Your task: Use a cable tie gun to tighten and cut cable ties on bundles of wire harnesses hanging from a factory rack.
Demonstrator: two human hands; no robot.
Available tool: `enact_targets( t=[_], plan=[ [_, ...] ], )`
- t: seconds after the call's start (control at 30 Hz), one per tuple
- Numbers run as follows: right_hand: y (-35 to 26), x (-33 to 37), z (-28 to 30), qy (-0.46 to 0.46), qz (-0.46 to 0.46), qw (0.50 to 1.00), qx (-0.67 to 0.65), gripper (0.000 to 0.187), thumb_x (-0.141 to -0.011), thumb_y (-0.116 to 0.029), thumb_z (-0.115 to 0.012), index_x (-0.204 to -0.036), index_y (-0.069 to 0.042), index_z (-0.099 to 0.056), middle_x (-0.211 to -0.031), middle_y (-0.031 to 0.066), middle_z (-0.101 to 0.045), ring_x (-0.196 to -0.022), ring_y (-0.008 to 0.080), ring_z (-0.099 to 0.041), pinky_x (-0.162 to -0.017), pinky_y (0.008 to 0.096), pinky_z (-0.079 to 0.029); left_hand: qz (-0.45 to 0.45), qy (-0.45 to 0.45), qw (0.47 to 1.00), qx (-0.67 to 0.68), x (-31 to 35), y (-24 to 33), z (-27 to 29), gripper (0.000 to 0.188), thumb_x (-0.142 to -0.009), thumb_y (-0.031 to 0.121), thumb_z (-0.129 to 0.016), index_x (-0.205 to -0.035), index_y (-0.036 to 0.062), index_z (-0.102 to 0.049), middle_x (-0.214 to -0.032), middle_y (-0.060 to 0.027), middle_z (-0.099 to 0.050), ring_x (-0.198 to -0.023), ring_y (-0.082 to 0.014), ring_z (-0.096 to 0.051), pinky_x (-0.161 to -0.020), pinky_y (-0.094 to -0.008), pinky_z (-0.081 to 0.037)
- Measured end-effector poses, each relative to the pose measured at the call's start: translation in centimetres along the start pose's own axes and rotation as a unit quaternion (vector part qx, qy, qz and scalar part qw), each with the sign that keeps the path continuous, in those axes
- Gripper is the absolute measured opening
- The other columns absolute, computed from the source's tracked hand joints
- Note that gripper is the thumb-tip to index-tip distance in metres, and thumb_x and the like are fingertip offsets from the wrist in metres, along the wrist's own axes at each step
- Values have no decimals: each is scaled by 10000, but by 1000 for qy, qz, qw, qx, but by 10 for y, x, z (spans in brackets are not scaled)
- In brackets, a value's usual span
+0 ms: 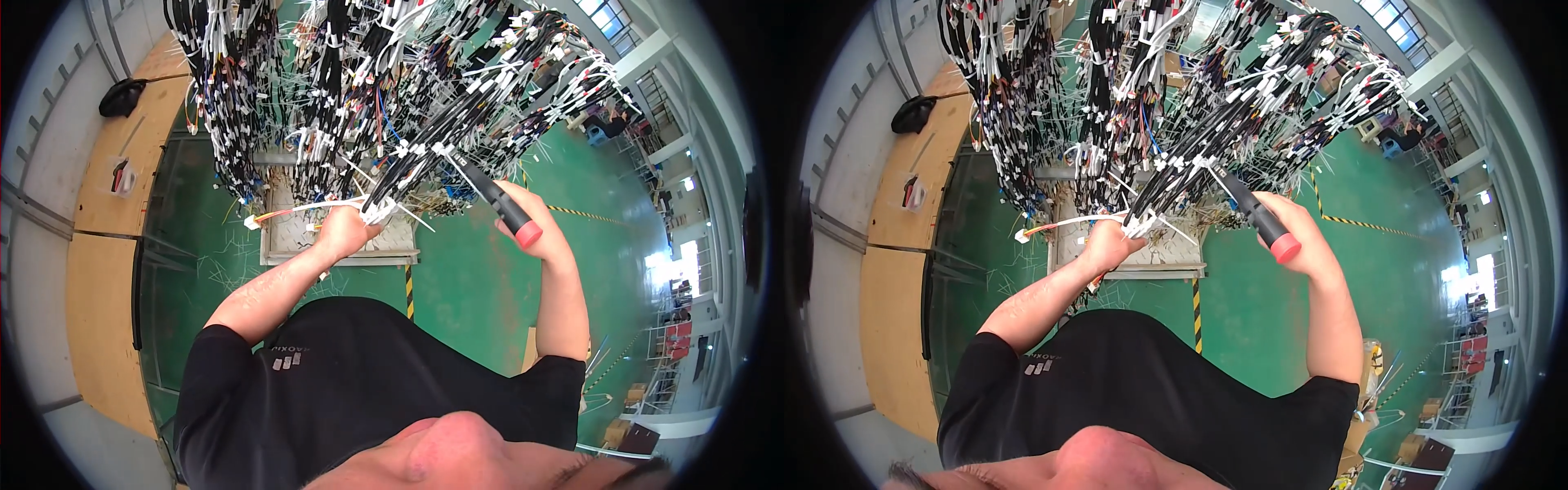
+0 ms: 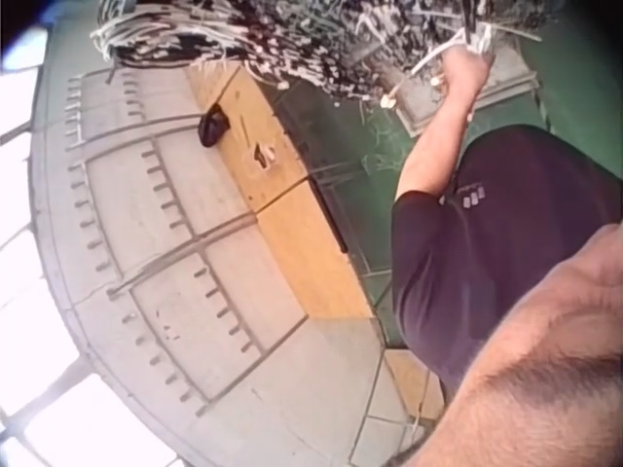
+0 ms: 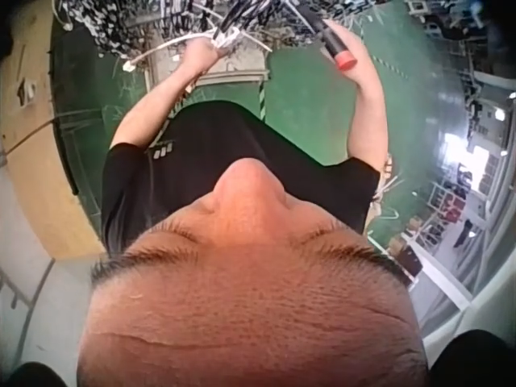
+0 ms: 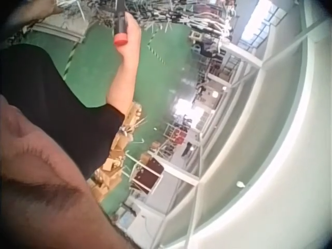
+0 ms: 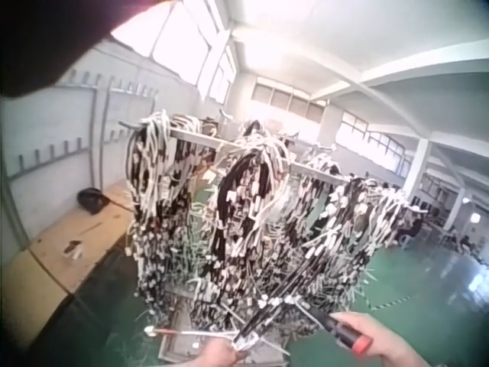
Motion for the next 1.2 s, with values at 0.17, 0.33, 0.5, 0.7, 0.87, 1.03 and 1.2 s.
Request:
enact_targets(
  t=[0.17, 0.33, 0.5, 0.7, 0.87, 1.03, 1.2],
  plan=[
    [1, 0, -4, -10, -20, 1000, -21, 378, -802, -15, -710, -1170, -24, -624, -993, 81, -654, -864, 229, -589, -824, 355, -512, 2, 7, 1000, 6, 12, 27, 12, 339, -846, 238, -854, -1144, 85, -796, -1002, -146, -810, -927, -272, -774, -861, -400, -588],
    [-26, -6, -10, -27, -13, 992, 119, 412, -820, -37, -737, -1220, -33, -638, -993, 128, -665, -884, 310, -636, -852, 392, -532, 7, -8, 1000, -26, 9, 18, 6, 422, -853, 322, -840, -1219, 131, -753, -1068, -160, -794, -1015, -360, -758, -896, -457, -595],
    [-24, -3, -39, 15, -133, 948, 290, 465, -856, -93, -707, -1317, -101, -647, -1036, 176, -672, -1009, 420, -684, -880, 494, -550, -33, 29, 998, -33, 10, 16, 3, 370, -844, 303, -852, -1170, 139, -792, -1020, -152, -805, -948, -337, -772, -862, -430, -603],
    [-7, 6, -59, 120, -111, 931, 327, 316, -888, -133, -691, -1202, -104, -692, -1006, 157, -690, -959, 397, -700, -830, 498, -558, -16, 14, 999, -25, 12, 20, 6, 398, -848, 274, -850, -1205, 120, -766, -1053, -156, -802, -977, -340, -771, -874, -429, -599],
    [17, 10, -60, 148, -107, 942, 283, 115, -881, -178, -695, -921, -80, -650, -844, 163, -682, -761, 397, -682, -715, 481, -543, -35, -3, 999, 3, 16, 24, 8, 432, -850, 266, -852, -1226, 83, -744, -1052, -163, -802, -966, -308, -778, -868, -418, -597],
    [2, 13, -63, 139, -86, 942, 294, 204, -867, -128, -686, -1062, -71, -668, -978, 152, -688, -915, 380, -683, -836, 469, -539, -28, -18, 999, 25, 21, 33, 12, 399, -860, 255, -858, -1192, 59, -755, -1025, -152, -809, -944, -243, -780, -850, -384, -595],
    [-4, 12, -62, 148, -68, 945, 282, 303, -858, -97, -675, -1158, -55, -669, -1060, 144, -678, -1037, 384, -661, -945, 482, -514, -27, -4, 999, 18, 17, 26, 6, 375, -859, 258, -864, -1149, 48, -755, -993, -149, -806, -913, -249, -777, -831, -391, -595]
  ],
)
Point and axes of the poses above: each hand's wrist, its own x-axis away from the middle knuckle, its own z-axis out of the back of the hand, y = z × x, the point moved 6 cm from there along -x, towards the middle knuckle
